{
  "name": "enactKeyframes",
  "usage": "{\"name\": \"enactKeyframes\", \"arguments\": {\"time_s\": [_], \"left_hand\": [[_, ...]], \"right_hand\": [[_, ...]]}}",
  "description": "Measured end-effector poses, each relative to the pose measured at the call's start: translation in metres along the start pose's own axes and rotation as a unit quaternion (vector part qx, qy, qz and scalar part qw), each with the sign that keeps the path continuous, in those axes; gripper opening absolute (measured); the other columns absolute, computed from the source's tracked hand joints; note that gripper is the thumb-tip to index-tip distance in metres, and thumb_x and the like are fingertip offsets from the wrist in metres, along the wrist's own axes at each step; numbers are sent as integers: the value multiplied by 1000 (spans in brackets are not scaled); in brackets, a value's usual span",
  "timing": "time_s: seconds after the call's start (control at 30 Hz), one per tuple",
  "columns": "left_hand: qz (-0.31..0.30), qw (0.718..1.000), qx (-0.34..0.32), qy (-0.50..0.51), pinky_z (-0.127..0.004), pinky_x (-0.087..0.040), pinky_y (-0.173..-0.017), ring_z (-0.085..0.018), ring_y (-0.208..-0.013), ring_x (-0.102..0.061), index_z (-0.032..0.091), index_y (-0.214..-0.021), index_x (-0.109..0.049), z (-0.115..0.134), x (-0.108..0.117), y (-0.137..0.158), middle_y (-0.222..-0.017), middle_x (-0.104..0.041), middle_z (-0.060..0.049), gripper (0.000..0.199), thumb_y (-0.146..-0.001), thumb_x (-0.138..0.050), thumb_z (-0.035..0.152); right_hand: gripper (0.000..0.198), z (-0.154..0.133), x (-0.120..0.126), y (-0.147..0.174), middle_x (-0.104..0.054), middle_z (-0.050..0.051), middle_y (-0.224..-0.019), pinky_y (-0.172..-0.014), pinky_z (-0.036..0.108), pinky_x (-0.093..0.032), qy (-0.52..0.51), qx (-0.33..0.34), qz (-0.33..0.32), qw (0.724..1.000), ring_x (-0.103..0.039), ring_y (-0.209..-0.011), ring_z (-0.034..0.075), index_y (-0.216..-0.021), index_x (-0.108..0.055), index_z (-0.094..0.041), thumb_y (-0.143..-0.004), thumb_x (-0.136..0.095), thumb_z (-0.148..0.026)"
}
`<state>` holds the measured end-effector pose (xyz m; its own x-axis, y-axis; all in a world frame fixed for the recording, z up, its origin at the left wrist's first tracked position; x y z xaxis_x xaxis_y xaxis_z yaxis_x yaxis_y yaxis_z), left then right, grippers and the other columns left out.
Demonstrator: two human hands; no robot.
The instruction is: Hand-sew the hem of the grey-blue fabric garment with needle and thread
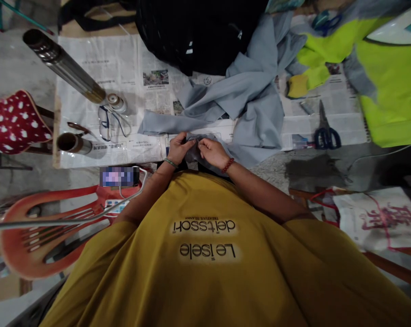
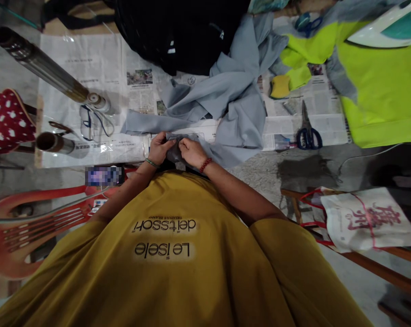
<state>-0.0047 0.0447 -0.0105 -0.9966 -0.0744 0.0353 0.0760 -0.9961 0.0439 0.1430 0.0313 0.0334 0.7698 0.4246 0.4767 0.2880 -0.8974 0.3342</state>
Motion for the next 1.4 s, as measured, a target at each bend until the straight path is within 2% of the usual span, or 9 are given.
{"name": "enactKeyframes", "arguments": {"time_s": [0.3, 0.5, 0.7, 0.77, 0.83, 0.9, 0.97, 1.13, 1.4], "left_hand": [[-8, 999, 15, -27, -25, -47, -76, -13, -78, -57, 19, -79, -66, -2, 1, -1, -77, -64, 3, 27, -74, -80, 41], [-53, 993, -66, -83, -29, -49, -86, -17, -87, -63, 21, -78, -69, 9, -4, -2, -82, -67, 1, 15, -76, -78, 32], [-16, 994, -38, -106, -26, -49, -84, -16, -87, -62, 21, -86, -69, 3, 0, -1, -85, -68, 1, 14, -83, -72, 34], [-10, 995, -31, -99, -27, -49, -81, -16, -85, -61, 21, -88, -69, 0, 1, -1, -84, -69, 1, 14, -82, -72, 33], [-11, 995, -35, -93, -28, -50, -81, -16, -84, -61, 21, -90, -69, -2, 1, -1, -86, -69, 0, 15, -80, -72, 32], [-12, 994, -39, -97, -29, -50, -81, -17, -84, -62, 21, -90, -69, -3, 1, -2, -87, -70, 0, 16, -79, -73, 32], [-11, 994, -41, -105, -29, -50, -81, -18, -85, -62, 21, -91, -70, -4, 2, -3, -87, -70, 0, 17, -80, -73, 33], [-20, 992, -50, -113, -30, -51, -87, -18, -91, -64, 21, -91, -69, -4, 2, -3, -93, -72, -1, 15, -82, -73, 33], [-23, 996, -34, -73, -29, -48, -83, -16, -86, -61, 20, -88, -68, -1, 1, -3, -85, -68, 2, 18, -82, -76, 34]], "right_hand": [[28, 5, -11, -4, -51, -5, -56, -60, 26, -35, -117, -52, 27, 991, -46, -56, 12, -70, -51, -22, -98, -51, -23], [28, 5, -7, -8, -48, -6, -54, -55, 24, -32, -139, -65, 35, 987, -41, -52, 10, -67, -50, -21, -95, -51, -14], [16, 3, -1, -8, -62, -4, -62, -48, 22, -34, -114, -79, -41, 989, -44, -42, 8, -82, -59, -21, -96, -52, -21], [17, -2, 17, -8, -67, 0, -69, -55, 24, -43, -27, -34, -31, 999, -55, -51, 12, -85, -65, -20, -96, -53, -25], [19, -12, 45, -10, -72, 5, -83, -73, 29, -52, 83, 37, 57, 994, -66, -73, 18, -89, -71, -18, -95, -55, -27], [20, -24, 68, -15, -74, 9, -102, -94, 35, -52, 170, 96, 145, 970, -67, -98, 23, -96, -75, -17, -94, -56, -25], [22, -28, 73, -27, -74, 10, -108, -102, 37, -48, 207, 106, 142, 962, -65, -108, 23, -97, -77, -17, -93, -56, -22], [21, -15, 41, -53, -74, 5, -84, -83, 29, -51, 74, 19, -42, 996, -65, -85, 17, -87, -77, -14, -89, -65, -31], [17, 0, 25, -55, -64, -2, -66, -75, 25, -49, -164, -26, 3, 986, -59, -70, 11, -67, -65, -17, -74, -79, -22]]}}
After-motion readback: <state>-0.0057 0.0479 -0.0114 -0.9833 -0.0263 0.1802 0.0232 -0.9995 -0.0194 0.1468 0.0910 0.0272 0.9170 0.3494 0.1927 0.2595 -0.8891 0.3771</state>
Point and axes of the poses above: each hand's wrist, its own y-axis away from the middle knuckle, its own x-axis out of the back of the hand, z = x × y, the point moved 7 cm from there along -y, towards the middle knuckle
